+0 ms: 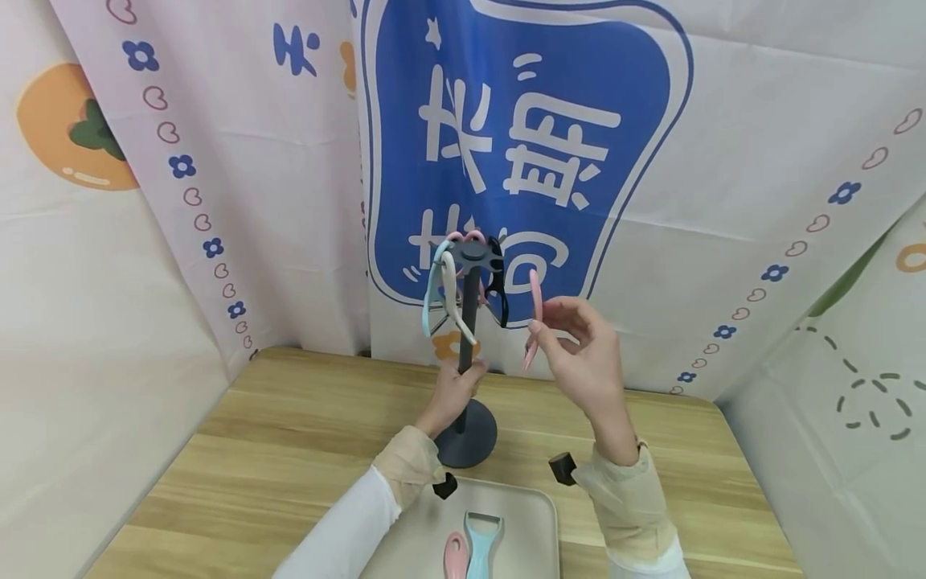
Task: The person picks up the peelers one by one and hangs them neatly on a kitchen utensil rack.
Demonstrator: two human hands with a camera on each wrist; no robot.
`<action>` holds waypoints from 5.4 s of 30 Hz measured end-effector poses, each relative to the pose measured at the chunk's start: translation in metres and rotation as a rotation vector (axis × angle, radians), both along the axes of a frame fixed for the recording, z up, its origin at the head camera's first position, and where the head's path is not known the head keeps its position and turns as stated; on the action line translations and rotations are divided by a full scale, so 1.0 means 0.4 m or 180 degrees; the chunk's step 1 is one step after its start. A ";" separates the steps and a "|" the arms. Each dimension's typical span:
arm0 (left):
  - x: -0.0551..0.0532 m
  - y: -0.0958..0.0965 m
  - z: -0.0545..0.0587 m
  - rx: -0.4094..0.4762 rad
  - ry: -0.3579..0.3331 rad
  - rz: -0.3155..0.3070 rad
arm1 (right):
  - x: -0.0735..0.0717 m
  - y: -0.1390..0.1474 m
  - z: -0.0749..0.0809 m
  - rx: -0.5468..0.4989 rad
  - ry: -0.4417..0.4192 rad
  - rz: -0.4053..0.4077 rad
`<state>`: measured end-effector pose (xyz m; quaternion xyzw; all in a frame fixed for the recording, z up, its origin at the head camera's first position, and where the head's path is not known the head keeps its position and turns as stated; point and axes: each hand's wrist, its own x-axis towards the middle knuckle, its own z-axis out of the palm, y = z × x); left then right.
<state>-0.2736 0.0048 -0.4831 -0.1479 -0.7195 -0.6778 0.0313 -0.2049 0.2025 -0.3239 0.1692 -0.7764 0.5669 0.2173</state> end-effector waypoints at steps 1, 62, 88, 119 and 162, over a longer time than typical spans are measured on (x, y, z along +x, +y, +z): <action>0.000 -0.001 0.001 0.0001 0.0004 -0.0008 | -0.001 -0.002 0.005 -0.0019 0.0018 -0.0015; 0.002 -0.006 -0.002 0.0027 0.0010 -0.0149 | -0.067 -0.094 0.018 -0.0429 0.0606 0.0096; -0.001 -0.004 0.001 0.0069 -0.0055 -0.0199 | -0.048 -0.088 0.006 -0.0212 0.0467 0.0079; -0.001 -0.004 -0.002 0.0090 0.0081 -0.0167 | 0.154 -0.054 -0.329 0.1372 0.0449 0.1351; -0.008 0.000 -0.007 0.0130 0.0190 -0.0162 | 0.237 -0.057 -0.498 0.3039 0.0397 0.1719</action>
